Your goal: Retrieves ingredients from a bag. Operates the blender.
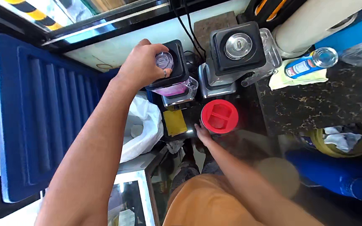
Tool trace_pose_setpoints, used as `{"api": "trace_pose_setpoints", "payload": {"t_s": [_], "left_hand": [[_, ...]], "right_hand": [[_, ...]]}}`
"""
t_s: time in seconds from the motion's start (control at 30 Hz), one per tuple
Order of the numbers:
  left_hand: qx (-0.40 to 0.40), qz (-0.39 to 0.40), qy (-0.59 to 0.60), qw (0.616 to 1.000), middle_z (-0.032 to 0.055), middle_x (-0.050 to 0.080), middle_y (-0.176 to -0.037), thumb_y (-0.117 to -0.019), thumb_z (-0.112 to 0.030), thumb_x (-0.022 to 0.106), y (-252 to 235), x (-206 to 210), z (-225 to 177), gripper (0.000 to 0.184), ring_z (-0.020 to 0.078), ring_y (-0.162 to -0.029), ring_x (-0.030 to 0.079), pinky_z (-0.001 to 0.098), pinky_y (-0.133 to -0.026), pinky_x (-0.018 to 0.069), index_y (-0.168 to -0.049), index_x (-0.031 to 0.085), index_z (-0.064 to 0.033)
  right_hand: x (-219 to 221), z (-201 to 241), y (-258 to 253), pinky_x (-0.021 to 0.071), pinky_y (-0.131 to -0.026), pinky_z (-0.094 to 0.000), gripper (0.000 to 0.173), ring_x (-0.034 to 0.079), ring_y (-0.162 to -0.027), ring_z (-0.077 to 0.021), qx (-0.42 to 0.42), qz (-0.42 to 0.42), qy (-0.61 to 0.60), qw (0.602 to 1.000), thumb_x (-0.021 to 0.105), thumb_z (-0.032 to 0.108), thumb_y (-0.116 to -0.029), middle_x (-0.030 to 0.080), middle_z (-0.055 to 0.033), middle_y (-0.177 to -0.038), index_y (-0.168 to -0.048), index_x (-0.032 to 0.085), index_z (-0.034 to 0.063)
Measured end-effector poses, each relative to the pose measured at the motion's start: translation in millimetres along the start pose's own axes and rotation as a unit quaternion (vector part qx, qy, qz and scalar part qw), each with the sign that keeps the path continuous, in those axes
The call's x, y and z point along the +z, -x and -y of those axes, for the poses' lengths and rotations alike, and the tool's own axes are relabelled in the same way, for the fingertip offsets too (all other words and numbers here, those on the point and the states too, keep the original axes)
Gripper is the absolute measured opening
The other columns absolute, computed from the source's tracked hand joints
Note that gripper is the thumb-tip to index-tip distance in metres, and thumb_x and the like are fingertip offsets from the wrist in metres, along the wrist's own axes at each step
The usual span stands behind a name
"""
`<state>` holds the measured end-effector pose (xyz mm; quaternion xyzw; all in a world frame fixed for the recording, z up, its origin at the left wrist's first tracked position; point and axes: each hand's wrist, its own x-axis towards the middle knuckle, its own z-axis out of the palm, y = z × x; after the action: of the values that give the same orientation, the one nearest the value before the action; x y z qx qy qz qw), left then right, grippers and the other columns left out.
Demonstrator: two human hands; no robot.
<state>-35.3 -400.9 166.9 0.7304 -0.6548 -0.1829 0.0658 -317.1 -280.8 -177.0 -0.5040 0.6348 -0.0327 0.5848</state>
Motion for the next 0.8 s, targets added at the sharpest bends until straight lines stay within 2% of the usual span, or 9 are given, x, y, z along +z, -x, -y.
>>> {"api": "trace_pose_setpoints", "payload": {"t_s": [0.1, 0.17, 0.23, 0.3, 0.47, 0.53, 0.63, 0.73, 0.8], "left_hand": [[0.009, 0.023, -0.009, 1.000, 0.0184, 0.062, -0.123, -0.0812, -0.038, 0.084, -6, 1, 4, 0.060, 0.0342, -0.115, 0.061, 0.0562, -0.096, 0.0496, -0.135, 0.065, -0.0185], [0.007, 0.048, -0.029, 0.998, 0.0227, 0.059, -0.129, -0.0842, -0.040, 0.081, -5, 2, 0, 0.061, 0.0404, -0.120, 0.058, 0.0611, -0.098, 0.0479, -0.138, 0.063, -0.0174], [0.006, 0.071, -0.056, 0.996, 0.0282, 0.053, -0.137, -0.0856, -0.042, 0.081, -7, -6, -7, 0.066, 0.0484, -0.128, 0.050, 0.0676, -0.101, 0.0430, -0.142, 0.060, -0.0144], [0.013, 0.084, -0.076, 0.993, 0.0262, 0.057, -0.134, -0.0845, -0.032, 0.083, -10, -7, -11, 0.064, 0.0455, -0.126, 0.054, 0.0654, -0.102, 0.0447, -0.141, 0.061, -0.0134], [-0.005, 0.114, -0.084, 0.990, 0.0185, 0.067, -0.128, -0.0795, -0.026, 0.088, -24, -8, -14, 0.063, 0.0389, -0.123, 0.061, 0.0641, -0.101, 0.0464, -0.137, 0.065, -0.0147], [-0.020, 0.118, -0.091, 0.989, 0.0182, 0.068, -0.127, -0.0779, -0.025, 0.089, -26, -10, -17, 0.062, 0.0390, -0.120, 0.062, 0.0640, -0.100, 0.0476, -0.135, 0.067, -0.0148], [-0.019, 0.127, -0.109, 0.986, 0.0201, 0.067, -0.126, -0.0789, -0.024, 0.089, -27, -11, -22, 0.060, 0.0415, -0.120, 0.062, 0.0650, -0.099, 0.0474, -0.134, 0.067, -0.0123], [-0.016, 0.129, -0.115, 0.985, 0.0207, 0.067, -0.125, -0.0800, -0.022, 0.087, -26, -11, -23, 0.056, 0.0417, -0.119, 0.062, 0.0645, -0.098, 0.0480, -0.131, 0.068, -0.0102], [-0.007, 0.123, -0.114, 0.986, 0.0206, 0.068, -0.123, -0.0799, -0.021, 0.087, -26, -11, -22, 0.053, 0.0415, -0.118, 0.062, 0.0642, -0.097, 0.0483, -0.128, 0.069, -0.0094]], "right_hand": [[-17, -7, -4, 0.0391, -0.118, -0.0509, 0.061, 0.050, -0.140, -0.0342, 0.040, -0.003, -0.035, 0.999, 0.050, 0.034, -0.1081, 0.052, -0.0237, -0.149, -0.158, 0.034, 0.0026], [-22, -3, 1, 0.0445, -0.113, -0.0504, 0.053, 0.057, -0.132, -0.0330, 0.051, 0.023, -0.021, 0.998, 0.050, 0.030, -0.1082, 0.059, -0.0226, -0.140, -0.152, 0.042, 0.0014], [-19, 18, 4, 0.0515, -0.103, -0.0487, 0.042, 0.065, -0.119, -0.0313, 0.040, 0.055, -0.030, 0.997, 0.050, 0.027, -0.1086, 0.065, -0.0212, -0.130, -0.141, 0.054, 0.0007], [-7, 39, 1, 0.0559, -0.096, -0.0470, 0.038, 0.068, -0.110, -0.0295, 0.021, 0.084, -0.075, 0.993, 0.049, 0.026, -0.1093, 0.067, -0.0199, -0.126, -0.137, 0.057, 0.0015], [19, 66, -35, 0.0586, -0.081, -0.0411, 0.043, 0.070, -0.096, -0.0231, 0.025, 0.097, -0.198, 0.975, 0.044, 0.038, -0.1105, 0.068, -0.0144, -0.120, -0.141, 0.053, 0.0081], [22, 82, -45, 0.0590, -0.078, -0.0386, 0.043, 0.070, -0.093, -0.0218, 0.036, 0.078, -0.230, 0.969, 0.045, 0.035, -0.1105, 0.068, -0.0147, -0.117, -0.141, 0.052, 0.0051], [18, 106, -45, 0.0577, -0.076, -0.0357, 0.035, 0.069, -0.088, -0.0193, 0.039, 0.038, -0.240, 0.969, 0.044, 0.023, -0.1100, 0.068, -0.0146, -0.112, -0.133, 0.054, -0.0009], [17, 112, -43, 0.0561, -0.068, -0.0322, 0.038, 0.065, -0.076, -0.0151, 0.030, 0.020, -0.226, 0.973, 0.041, 0.029, -0.1111, 0.068, -0.0101, -0.097, -0.120, 0.062, -0.0012], [17, 107, -44, 0.0558, -0.065, -0.0305, 0.035, 0.064, -0.071, -0.0134, 0.010, 0.020, -0.237, 0.971, 0.043, 0.028, -0.1115, 0.066, -0.0083, -0.090, -0.116, 0.062, -0.0013]]}}
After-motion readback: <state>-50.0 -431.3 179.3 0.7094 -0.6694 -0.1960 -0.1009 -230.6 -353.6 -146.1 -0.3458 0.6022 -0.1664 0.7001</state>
